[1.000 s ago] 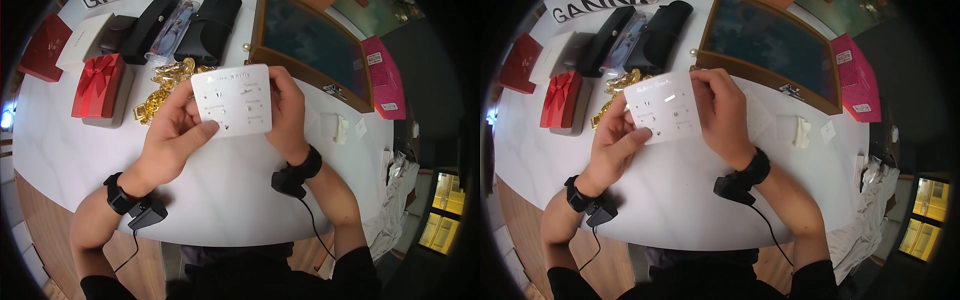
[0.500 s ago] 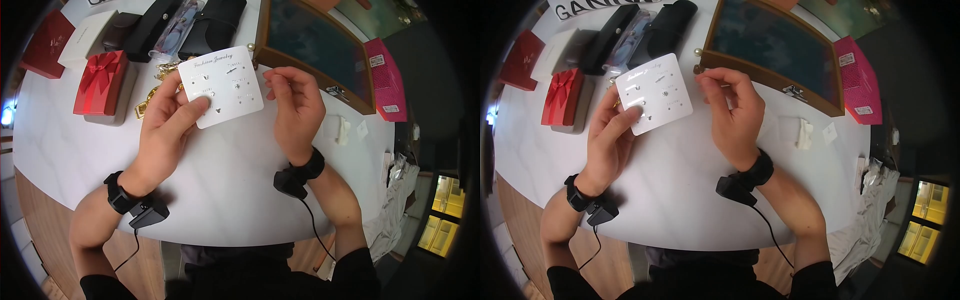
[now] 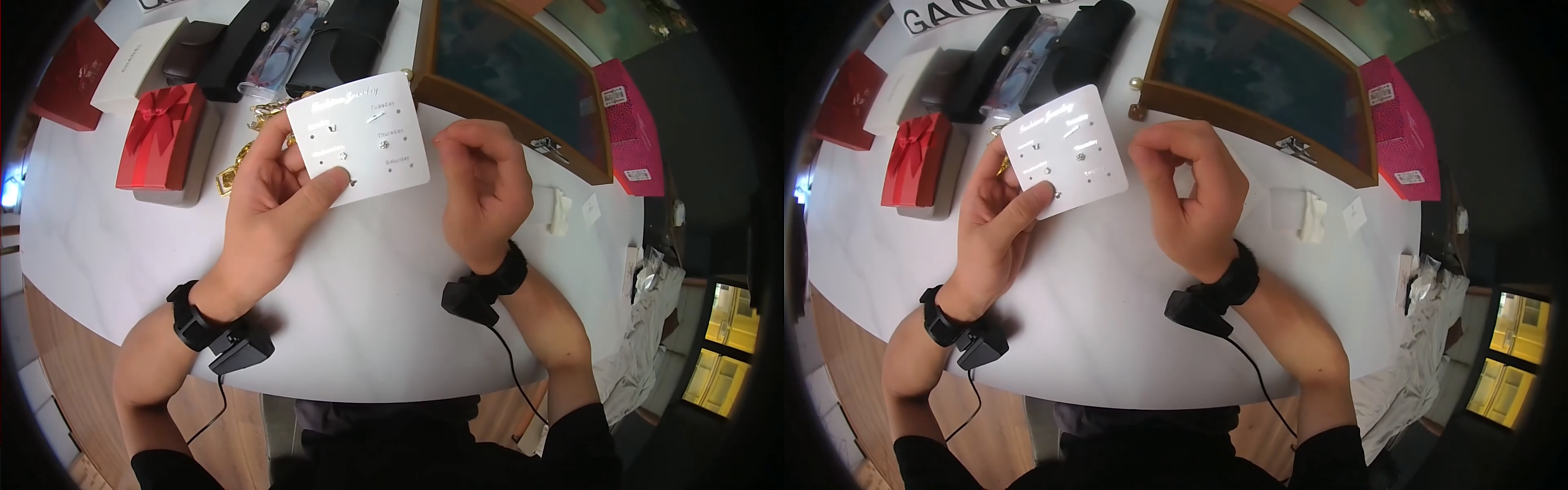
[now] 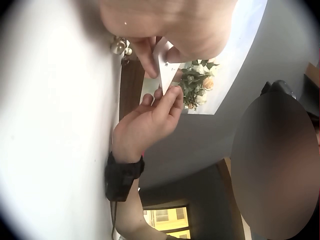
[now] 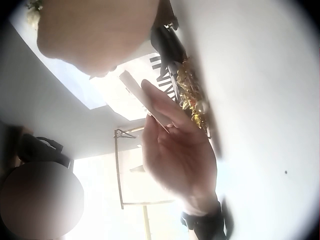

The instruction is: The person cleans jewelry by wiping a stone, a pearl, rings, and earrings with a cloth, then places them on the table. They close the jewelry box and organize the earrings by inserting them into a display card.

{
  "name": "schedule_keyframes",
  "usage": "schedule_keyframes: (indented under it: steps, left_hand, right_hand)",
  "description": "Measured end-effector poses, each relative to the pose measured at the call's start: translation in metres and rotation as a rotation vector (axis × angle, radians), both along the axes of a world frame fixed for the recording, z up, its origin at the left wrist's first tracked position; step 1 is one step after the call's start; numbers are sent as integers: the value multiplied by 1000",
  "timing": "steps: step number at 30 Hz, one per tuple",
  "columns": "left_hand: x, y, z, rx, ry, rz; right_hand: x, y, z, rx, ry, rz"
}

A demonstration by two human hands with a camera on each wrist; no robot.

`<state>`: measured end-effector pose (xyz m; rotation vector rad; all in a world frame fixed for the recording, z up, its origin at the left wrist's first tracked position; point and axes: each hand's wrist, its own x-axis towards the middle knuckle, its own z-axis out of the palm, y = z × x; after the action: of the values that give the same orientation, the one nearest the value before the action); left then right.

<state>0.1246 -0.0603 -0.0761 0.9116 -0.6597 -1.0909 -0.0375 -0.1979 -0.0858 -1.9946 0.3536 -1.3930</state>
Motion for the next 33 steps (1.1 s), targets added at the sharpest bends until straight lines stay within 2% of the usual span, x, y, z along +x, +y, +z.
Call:
schedule_keyframes:
  steps: [2, 4, 7, 19, 22, 27, 29, 33]
  left_hand:
    - [-1, 0, 1, -13, 31, 0]
    - [-2, 1, 1, -17, 8, 9]
    - [-2, 0, -2, -27, -29, 11]
    - [-1, -2, 0, -29, -5, 18]
    - [0, -2, 1, -12, -12, 36]
    - [3, 0, 0, 39, -1, 2]
    - [4, 2, 3, 29, 190, -7]
    - [2, 2, 2, -3, 138, 22]
  right_hand:
    - [-1, -1, 3, -41, -1, 8]
    - [-1, -3, 5, -217, 47, 20]
    - [-1, -1, 7, -249, 54, 36]
    - [-6, 13, 11, -136, 174, 114]
    - [-2, 11, 11, -234, 164, 109]
    - [-1, 12, 11, -229, 193, 108]
    - [1, 13, 11, -234, 199, 114]
    - [-3, 15, 13, -141, 201, 83]
